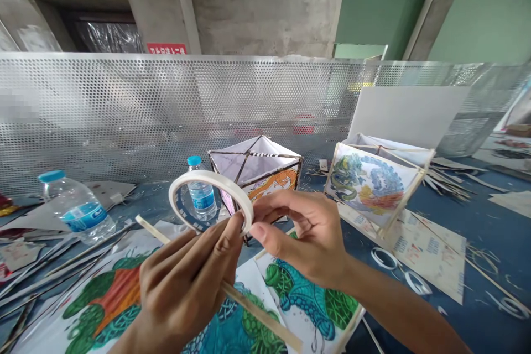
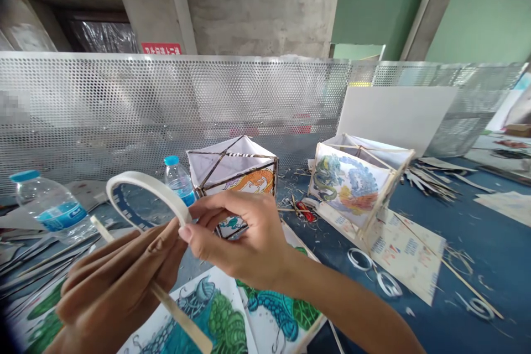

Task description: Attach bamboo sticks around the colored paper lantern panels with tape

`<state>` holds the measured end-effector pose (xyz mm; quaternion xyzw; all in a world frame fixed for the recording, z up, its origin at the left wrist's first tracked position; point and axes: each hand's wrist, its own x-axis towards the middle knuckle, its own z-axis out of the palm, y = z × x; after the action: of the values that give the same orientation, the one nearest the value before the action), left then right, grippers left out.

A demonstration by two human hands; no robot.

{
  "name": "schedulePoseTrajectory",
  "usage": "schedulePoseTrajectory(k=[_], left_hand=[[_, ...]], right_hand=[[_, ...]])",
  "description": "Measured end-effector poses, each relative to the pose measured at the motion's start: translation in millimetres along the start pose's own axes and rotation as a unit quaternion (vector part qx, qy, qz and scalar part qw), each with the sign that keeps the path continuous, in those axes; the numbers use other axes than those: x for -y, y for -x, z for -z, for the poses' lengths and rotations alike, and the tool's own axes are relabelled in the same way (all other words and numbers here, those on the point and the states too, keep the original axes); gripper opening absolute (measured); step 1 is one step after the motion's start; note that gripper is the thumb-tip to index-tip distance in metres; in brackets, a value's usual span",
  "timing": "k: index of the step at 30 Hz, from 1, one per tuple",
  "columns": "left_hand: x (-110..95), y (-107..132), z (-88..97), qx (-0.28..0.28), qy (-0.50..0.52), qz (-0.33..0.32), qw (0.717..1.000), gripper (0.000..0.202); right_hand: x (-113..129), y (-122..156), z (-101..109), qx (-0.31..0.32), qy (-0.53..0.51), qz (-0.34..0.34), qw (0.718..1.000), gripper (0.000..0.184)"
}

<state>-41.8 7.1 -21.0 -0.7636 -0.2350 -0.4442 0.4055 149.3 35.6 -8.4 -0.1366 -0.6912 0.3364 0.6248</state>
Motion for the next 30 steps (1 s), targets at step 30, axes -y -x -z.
schedulePoseTrajectory(k=[30], left_hand=[[5.4,7.2,-3.1,-0.039,-0.021,-0.032,0.998,0.034]], right_hand=[[-2.6,8.1,-13.3,-0.079,0.102,0.123,0.984,0.015]])
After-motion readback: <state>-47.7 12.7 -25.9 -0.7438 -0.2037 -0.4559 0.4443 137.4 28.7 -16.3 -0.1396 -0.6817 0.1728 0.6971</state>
